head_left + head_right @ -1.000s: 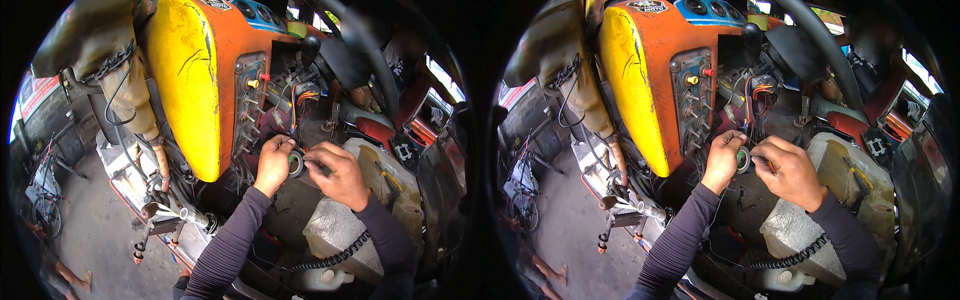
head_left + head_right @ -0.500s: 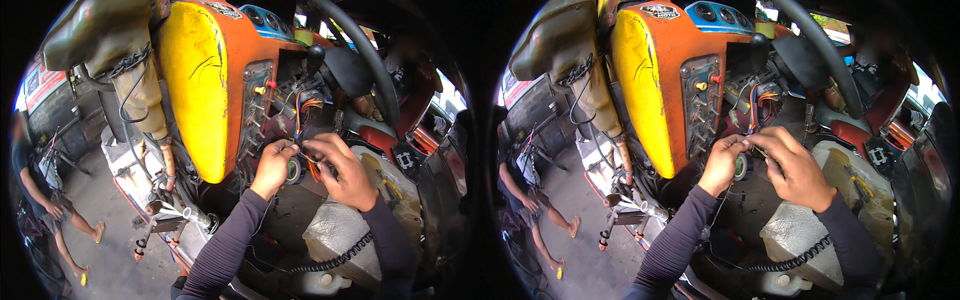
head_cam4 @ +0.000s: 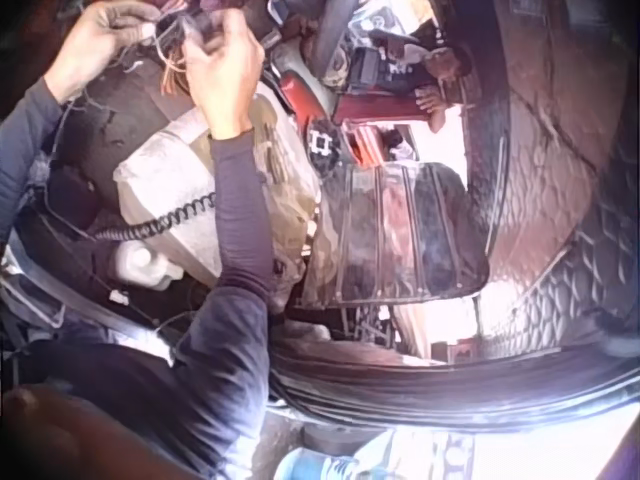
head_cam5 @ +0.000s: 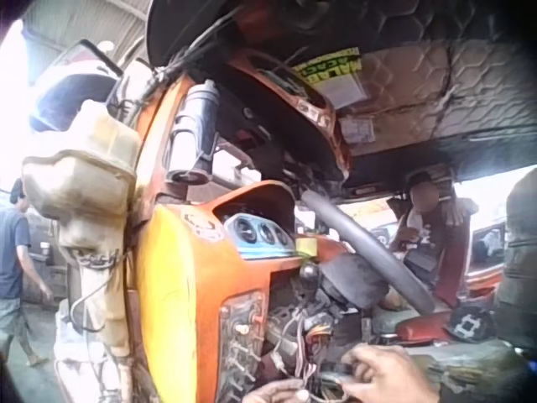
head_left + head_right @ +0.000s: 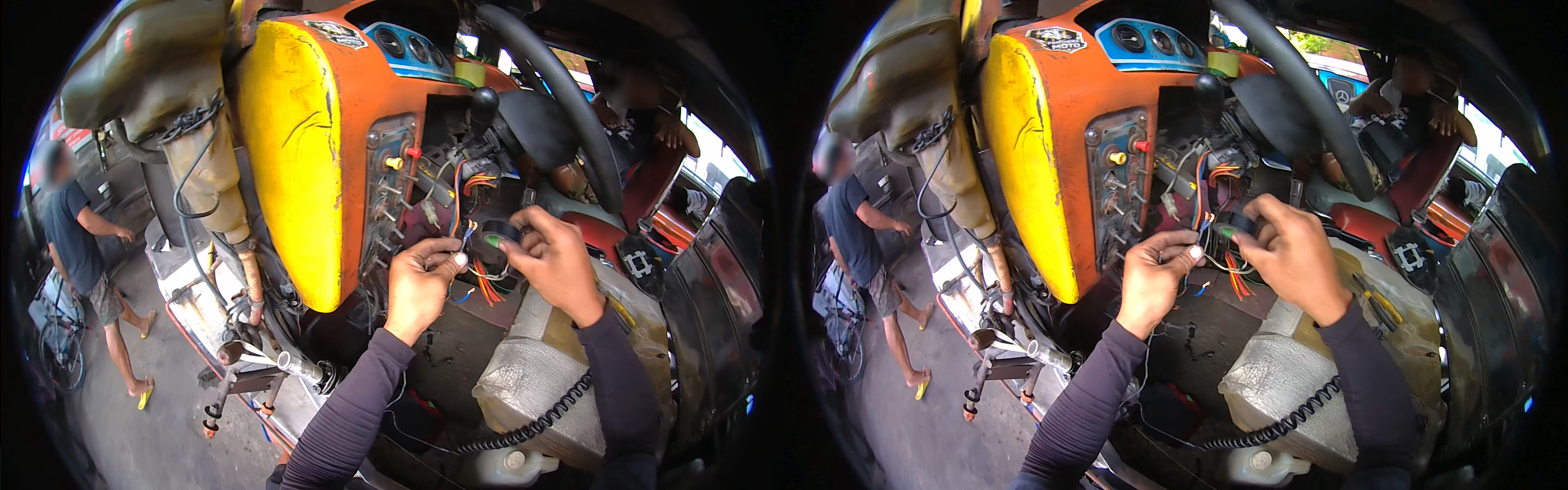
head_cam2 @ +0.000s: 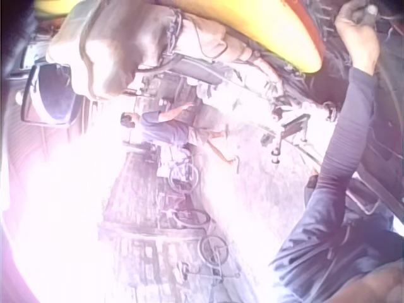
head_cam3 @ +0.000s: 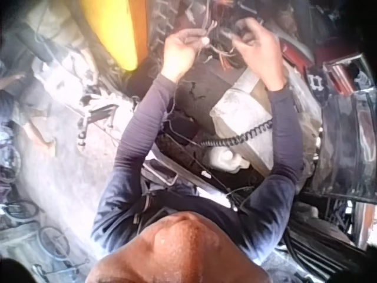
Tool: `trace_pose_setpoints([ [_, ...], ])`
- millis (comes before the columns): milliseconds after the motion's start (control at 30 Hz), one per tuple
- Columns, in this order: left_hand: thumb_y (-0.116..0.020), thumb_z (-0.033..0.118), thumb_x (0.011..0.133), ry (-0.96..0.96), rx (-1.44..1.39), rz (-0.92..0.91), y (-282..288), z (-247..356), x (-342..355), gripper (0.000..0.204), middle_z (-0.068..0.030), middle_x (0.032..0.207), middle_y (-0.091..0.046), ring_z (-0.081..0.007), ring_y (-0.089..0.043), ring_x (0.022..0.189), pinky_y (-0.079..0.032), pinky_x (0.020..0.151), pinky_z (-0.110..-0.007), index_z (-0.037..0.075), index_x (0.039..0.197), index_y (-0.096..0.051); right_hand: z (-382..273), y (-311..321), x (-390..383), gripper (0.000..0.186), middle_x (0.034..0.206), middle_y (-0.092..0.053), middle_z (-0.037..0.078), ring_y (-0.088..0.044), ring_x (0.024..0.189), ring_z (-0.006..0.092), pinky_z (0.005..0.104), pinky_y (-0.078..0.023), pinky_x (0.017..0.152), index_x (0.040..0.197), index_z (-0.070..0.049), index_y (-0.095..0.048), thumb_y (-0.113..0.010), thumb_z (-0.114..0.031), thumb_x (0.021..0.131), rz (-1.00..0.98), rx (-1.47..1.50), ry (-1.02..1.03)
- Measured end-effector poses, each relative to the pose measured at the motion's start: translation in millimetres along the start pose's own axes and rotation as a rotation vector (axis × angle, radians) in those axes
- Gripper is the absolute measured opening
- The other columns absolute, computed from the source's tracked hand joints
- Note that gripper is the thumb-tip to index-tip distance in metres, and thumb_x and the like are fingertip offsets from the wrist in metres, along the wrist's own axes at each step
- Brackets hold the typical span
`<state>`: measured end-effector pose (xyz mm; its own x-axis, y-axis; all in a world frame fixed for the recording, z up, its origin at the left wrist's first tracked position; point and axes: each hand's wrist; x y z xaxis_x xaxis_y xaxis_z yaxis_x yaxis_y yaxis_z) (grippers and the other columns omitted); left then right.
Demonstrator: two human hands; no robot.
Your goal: The person works on a vehicle's exposed wiring harness, repeatedly stripping wire ends, twisting pairs together, and tucking them back into the bundle. The hands manipulate multiple colored wires near the dashboard and steering column throughout the clip.
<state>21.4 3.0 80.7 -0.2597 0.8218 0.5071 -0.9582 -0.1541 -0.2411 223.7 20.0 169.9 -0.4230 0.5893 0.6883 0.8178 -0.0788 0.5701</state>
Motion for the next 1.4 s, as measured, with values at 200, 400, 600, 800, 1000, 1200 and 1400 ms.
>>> trace_pose_setpoints([
  [200,-0.074,-0.001,0.096,-0.003,0.063,-0.017,-12.7,20.6,-10.3,0.014,-0.0115,0.094,-0.077,-0.013,-0.072,0.087,-0.057,0.079,-0.026,-0.008,0.107,-0.072,28.6,-25.7,2.1,0.026,0.093,-0.065,0.018,-0.066,0.084,0.0439,0.0508,-0.052,0.071,0.098,0.0,-0.064,-0.081,-0.009,0.081,0.1,-0.284,0.182],
  [400,-0.074,0.002,0.096,-0.027,0.044,0.012,-17.4,14.8,-7.5,0.042,-0.013,0.092,-0.078,-0.0108,-0.07,0.082,-0.055,0.074,-0.025,-0.009,0.133,-0.059,15.4,-32.2,-4.4,0.028,0.088,-0.064,0.017,-0.065,0.073,0.0354,0.0448,-0.051,0.064,0.098,0.0,-0.064,-0.083,-0.009,0.08,0.098,-0.143,0.15],
  [600,-0.073,0.004,0.099,0.0,0.067,-0.001,-16.8,18.8,-7.0,0.039,-0.012,0.093,-0.078,-0.008,-0.068,0.079,-0.053,0.07,-0.023,-0.01,0.134,-0.061,20.9,-34.5,-8.6,0.029,0.084,-0.064,0.014,-0.063,0.066,0.0268,0.0389,-0.049,0.06,0.1,0.001,-0.066,-0.084,-0.008,0.079,0.08,-0.1,0.1],
  [800,-0.074,0.004,0.098,-0.015,0.128,0.053,-17.4,16.5,-7.7,0.022,-0.0079,0.09,-0.078,-0.0068,-0.066,0.076,-0.052,0.066,-0.022,-0.008,0.116,-0.074,16.4,-36.9,-14.8,0.028,0.091,-0.068,0.013,-0.065,0.069,0.0281,0.039,-0.051,0.062,0.103,0.0,-0.068,-0.083,-0.009,0.081,0.089,-0.1,0.173],
  [1000,-0.073,0.003,0.097,-0.055,0.359,0.101,-19.9,26.2,-10.8,0.013,-0.0063,0.084,-0.076,-0.0077,-0.067,0.074,-0.053,0.065,-0.025,-0.007,0.104,-0.075,10.3,-36.0,-18.3,0.032,0.092,-0.069,0.015,-0.067,0.072,0.032,0.0414,-0.053,0.065,0.108,-0.001,-0.064,-0.082,-0.009,0.082,0.043,-0.18,0.132],
  [1200,-0.073,0.004,0.097,-0.061,0.3,0.087,-5.6,12.0,-4.1,0.015,-0.0075,0.089,-0.077,-0.0093,-0.07,0.08,-0.056,0.068,-0.026,-0.007,0.108,-0.074,6.3,-34.4,-17.2,0.037,0.093,-0.07,0.017,-0.07,0.085,0.0384,0.045,-0.054,0.073,0.108,-0.002,-0.058,-0.082,-0.007,0.081,0.049,-0.109,0.075],
  [1400,-0.074,0.003,0.096,-0.005,0.199,-0.039,-8.3,25.2,-9.5,0.022,-0.0125,0.089,-0.078,-0.0116,-0.072,0.081,-0.056,0.075,-0.026,-0.01,0.113,-0.072,14.6,-39.3,-16.0,0.036,0.094,-0.069,0.016,-0.07,0.09,0.0379,0.0448,-0.054,0.076,0.108,-0.002,-0.058,-0.082,-0.005,0.08,0.071,-0.089,0.099],
])
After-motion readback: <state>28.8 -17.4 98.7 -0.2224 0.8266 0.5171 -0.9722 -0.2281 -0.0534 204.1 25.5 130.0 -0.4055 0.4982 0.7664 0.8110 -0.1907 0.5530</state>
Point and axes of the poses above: each hand's wrist, its own x-axis towards the middle knuckle, its own y-axis out of the back of the hand, z = x × y
